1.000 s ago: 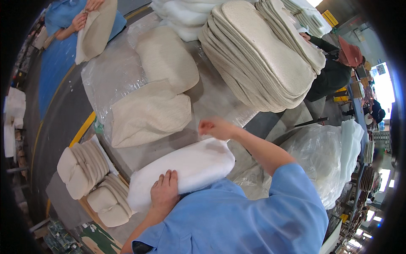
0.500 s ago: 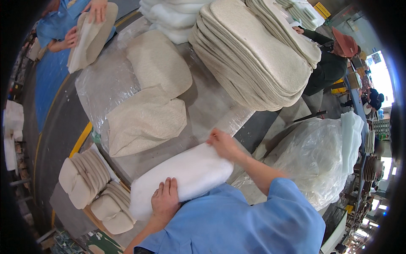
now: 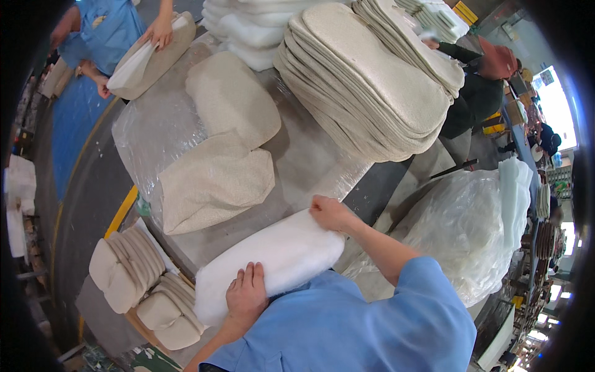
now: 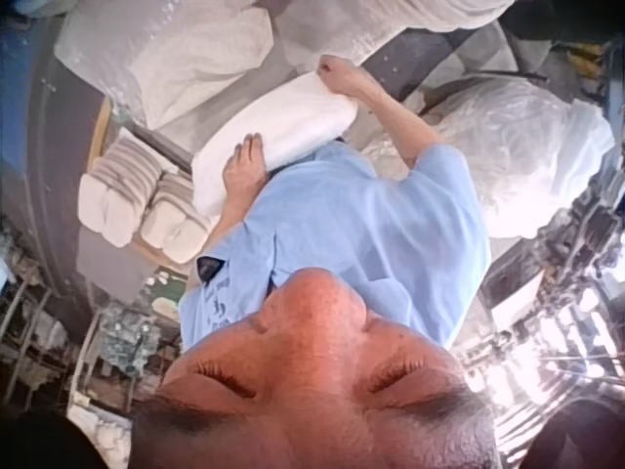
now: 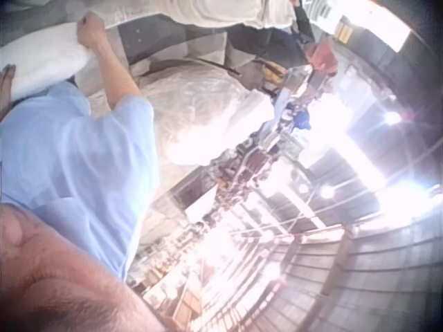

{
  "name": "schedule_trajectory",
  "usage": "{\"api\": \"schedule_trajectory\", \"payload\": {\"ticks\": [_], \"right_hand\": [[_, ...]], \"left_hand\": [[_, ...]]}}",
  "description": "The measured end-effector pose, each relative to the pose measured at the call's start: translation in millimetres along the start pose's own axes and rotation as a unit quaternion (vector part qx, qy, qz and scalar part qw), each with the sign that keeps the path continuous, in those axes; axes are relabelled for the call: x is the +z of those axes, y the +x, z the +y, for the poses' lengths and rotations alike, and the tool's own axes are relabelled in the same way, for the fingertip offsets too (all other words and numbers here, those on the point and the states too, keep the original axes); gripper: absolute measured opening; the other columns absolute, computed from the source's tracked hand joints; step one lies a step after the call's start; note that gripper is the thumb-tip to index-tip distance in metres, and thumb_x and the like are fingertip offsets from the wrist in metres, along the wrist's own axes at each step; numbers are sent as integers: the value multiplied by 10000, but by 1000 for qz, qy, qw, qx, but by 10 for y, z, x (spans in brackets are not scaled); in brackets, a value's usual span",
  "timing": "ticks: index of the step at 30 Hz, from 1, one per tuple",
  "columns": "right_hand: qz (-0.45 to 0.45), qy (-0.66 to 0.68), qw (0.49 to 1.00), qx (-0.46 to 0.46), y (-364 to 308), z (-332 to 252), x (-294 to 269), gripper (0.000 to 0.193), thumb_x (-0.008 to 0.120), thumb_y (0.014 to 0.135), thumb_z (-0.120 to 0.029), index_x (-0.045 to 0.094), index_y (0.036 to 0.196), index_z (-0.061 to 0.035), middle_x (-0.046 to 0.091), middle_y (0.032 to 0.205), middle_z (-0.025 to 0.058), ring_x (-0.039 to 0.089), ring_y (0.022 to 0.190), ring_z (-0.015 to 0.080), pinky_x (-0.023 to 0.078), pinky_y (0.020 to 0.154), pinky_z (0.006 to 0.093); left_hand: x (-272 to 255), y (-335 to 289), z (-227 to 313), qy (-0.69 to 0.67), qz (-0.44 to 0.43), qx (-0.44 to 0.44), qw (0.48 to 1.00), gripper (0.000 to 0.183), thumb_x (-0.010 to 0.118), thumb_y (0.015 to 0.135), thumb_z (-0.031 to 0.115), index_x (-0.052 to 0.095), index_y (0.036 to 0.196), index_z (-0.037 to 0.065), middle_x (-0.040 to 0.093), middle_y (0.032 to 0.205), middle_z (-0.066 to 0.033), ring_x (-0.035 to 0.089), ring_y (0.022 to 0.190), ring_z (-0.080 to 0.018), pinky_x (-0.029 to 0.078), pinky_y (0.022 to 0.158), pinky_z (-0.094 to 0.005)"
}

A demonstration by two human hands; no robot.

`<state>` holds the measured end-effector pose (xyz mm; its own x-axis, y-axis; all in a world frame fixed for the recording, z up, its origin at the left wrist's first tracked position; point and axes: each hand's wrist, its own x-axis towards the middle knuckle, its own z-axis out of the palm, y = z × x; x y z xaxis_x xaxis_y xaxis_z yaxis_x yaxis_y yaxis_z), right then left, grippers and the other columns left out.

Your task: The person inserts white foam inserts into beige fabric cushion covers on a work table. They align the foam, slide it into the cover, and smooth the edges before stacking the finished cushions. Coworkers perform similar tasks nearby.

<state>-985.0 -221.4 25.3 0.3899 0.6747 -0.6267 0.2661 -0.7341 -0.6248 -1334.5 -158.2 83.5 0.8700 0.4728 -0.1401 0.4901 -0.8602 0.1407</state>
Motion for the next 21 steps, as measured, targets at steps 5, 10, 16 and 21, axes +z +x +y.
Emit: {"api": "schedule_trajectory", "payload": {"ticks": [5,10,16,21], "right_hand": [[-17,287,951,-115,99,28,-105,161,725,981,-160,673,959,-9,753,937,101,723,877,157,576,748,333],[35,149,987,-38,55,451,-554,142,722,960,-148,684,963,-11,738,844,74,713,719,156,567,654,328],[-106,27,993,46,-14,296,-414,263,648,1010,-254,687,941,-3,719,793,79,702,670,179,575,634,350],[-155,-213,965,-3,92,53,-331,464,547,1055,-421,742,1057,0,760,999,174,732,942,360,573,885,452]], "left_hand": [[-134,19,-6,-26,-41,-2,999,935,903,654,237,536,1494,57,649,1460,-189,697,1243,-379,589,985,-459],[-142,19,-30,-34,-51,-3,998,953,909,649,249,527,1503,64,644,1473,-182,691,1258,-372,581,998,-455],[-135,37,-41,-28,-53,-1,998,948,909,644,258,538,1494,66,646,1472,-179,701,1246,-368,581,1002,-446],[-156,46,-39,-30,-50,-3,998,882,881,675,242,559,1476,62,657,1460,-179,709,1231,-367,588,986,-444]]}}
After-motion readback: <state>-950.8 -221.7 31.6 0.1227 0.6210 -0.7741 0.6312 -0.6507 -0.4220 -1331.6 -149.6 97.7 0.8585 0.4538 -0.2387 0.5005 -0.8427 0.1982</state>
